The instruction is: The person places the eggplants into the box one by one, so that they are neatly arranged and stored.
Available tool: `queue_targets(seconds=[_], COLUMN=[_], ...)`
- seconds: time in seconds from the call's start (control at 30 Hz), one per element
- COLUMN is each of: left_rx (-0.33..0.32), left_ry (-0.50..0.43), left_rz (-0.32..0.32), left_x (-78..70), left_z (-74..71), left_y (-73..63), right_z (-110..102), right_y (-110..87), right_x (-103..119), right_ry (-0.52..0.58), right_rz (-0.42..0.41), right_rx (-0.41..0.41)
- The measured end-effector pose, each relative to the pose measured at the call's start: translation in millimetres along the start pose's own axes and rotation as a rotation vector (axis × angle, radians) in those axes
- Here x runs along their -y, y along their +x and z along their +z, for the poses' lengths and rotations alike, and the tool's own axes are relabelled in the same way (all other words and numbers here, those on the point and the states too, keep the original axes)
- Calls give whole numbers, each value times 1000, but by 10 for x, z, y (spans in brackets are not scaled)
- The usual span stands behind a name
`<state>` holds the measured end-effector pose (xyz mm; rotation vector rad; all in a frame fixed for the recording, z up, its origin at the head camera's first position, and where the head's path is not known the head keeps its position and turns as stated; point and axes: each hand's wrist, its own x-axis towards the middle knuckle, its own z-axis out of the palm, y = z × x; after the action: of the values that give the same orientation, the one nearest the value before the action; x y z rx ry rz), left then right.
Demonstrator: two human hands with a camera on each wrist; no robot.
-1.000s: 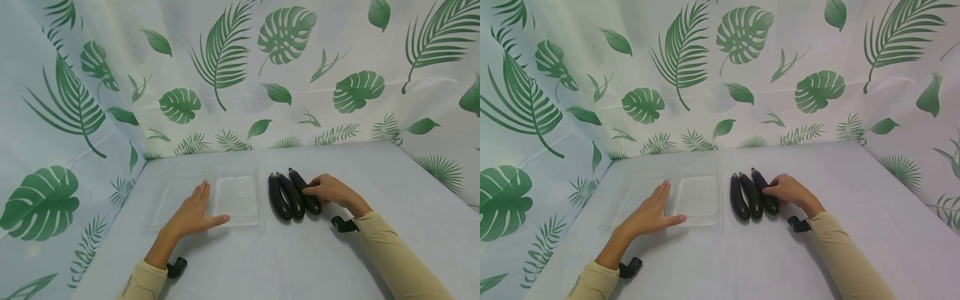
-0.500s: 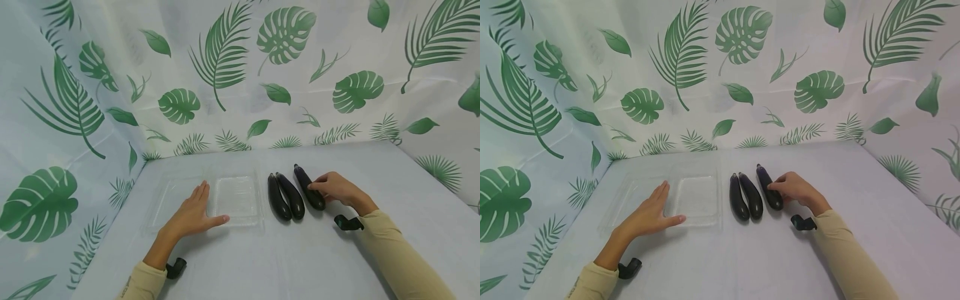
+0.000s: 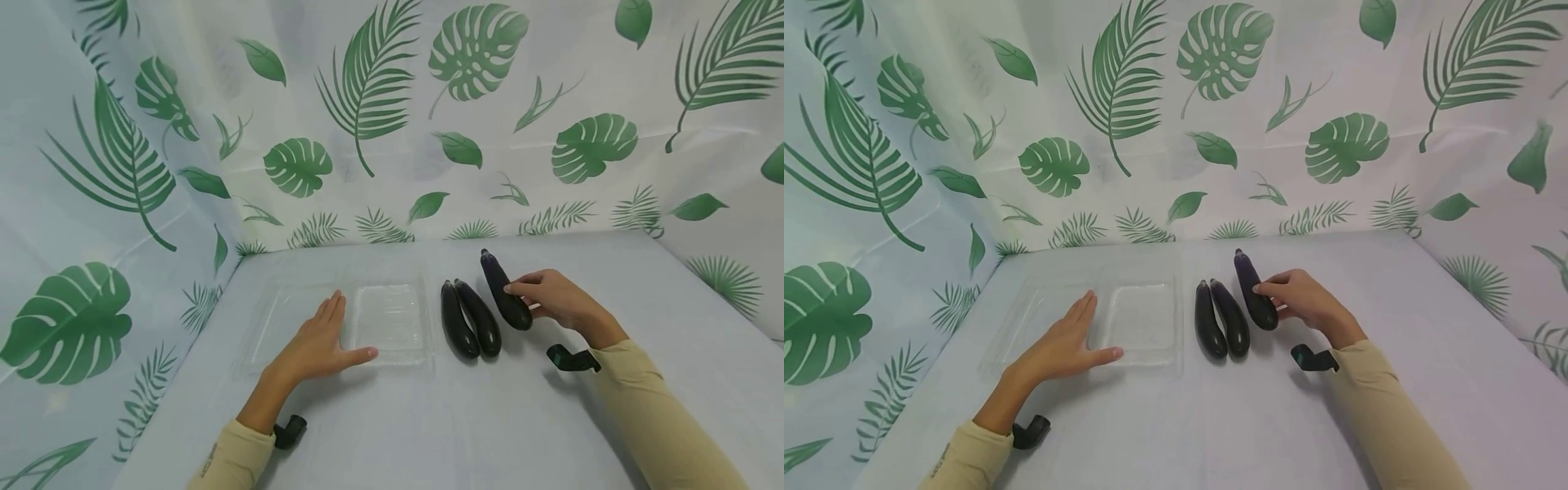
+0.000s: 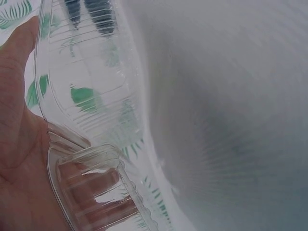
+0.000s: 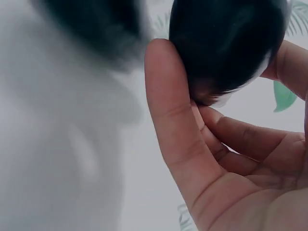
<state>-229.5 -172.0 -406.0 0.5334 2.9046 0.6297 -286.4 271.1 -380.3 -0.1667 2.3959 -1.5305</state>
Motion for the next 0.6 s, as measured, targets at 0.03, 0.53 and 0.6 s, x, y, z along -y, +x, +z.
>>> queue_targets(seconds=[0.03,0.53,0.6], left_rx=[0,-10,-10], left_ry=[-2,-10,-7], left_rz=[-2,-6,-5], left_x=[-2,-15,-10], left_z=[-4,4,0], left_y=[1,4,3], right_z=[17,341,387], right_y=[4,129,168], right_x=[21,401,469], right_ry=[20,103,94], right_rz=[-11,-66,-70], right_rx=[2,27,41])
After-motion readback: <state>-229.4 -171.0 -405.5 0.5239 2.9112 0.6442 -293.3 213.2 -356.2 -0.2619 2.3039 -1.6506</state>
